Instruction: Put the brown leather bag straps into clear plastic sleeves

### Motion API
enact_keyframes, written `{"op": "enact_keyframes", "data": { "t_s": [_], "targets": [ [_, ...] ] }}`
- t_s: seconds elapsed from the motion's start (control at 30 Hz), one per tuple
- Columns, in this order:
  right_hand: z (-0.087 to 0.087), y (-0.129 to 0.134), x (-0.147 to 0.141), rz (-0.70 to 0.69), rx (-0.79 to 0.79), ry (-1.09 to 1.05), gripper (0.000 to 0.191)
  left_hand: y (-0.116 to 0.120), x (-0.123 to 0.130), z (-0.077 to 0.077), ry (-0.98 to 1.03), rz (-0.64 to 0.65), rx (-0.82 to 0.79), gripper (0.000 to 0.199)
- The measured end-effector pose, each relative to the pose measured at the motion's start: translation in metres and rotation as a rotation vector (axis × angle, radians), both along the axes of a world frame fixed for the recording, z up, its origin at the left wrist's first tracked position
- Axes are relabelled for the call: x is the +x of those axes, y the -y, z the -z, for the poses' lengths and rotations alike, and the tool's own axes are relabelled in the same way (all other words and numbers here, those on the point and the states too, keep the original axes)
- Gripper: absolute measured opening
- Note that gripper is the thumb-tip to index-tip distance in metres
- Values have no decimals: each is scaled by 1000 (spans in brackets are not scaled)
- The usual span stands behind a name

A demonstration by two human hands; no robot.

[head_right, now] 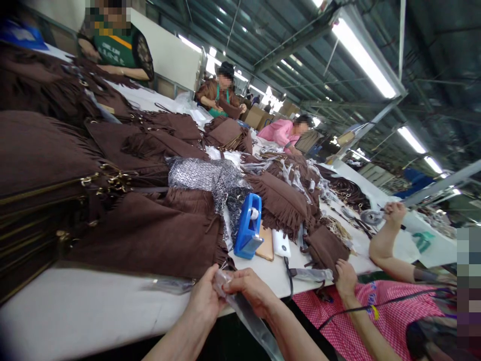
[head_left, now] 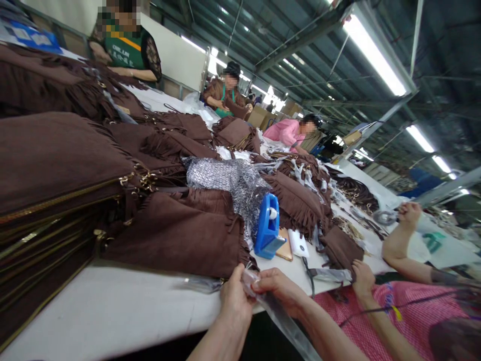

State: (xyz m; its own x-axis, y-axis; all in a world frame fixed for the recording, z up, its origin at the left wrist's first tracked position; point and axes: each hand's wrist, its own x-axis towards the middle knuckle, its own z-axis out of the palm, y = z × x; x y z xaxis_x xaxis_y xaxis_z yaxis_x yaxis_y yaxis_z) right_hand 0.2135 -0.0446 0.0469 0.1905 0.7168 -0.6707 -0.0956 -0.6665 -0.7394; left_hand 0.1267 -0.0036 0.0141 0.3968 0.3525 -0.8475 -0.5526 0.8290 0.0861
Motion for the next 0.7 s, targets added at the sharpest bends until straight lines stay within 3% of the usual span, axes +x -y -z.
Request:
{"op": "enact_keyframes", "data": {
  "t_s": [0.33, 0.7],
  "targets": [
    [0, 1, -1, -14, 33, 129, 24, 1, -6, -14, -21, 3, 3, 20],
    [3, -15, -15, 5, 52, 262, 19, 5, -8, -8, -4, -50, 37, 16]
  ]
}}
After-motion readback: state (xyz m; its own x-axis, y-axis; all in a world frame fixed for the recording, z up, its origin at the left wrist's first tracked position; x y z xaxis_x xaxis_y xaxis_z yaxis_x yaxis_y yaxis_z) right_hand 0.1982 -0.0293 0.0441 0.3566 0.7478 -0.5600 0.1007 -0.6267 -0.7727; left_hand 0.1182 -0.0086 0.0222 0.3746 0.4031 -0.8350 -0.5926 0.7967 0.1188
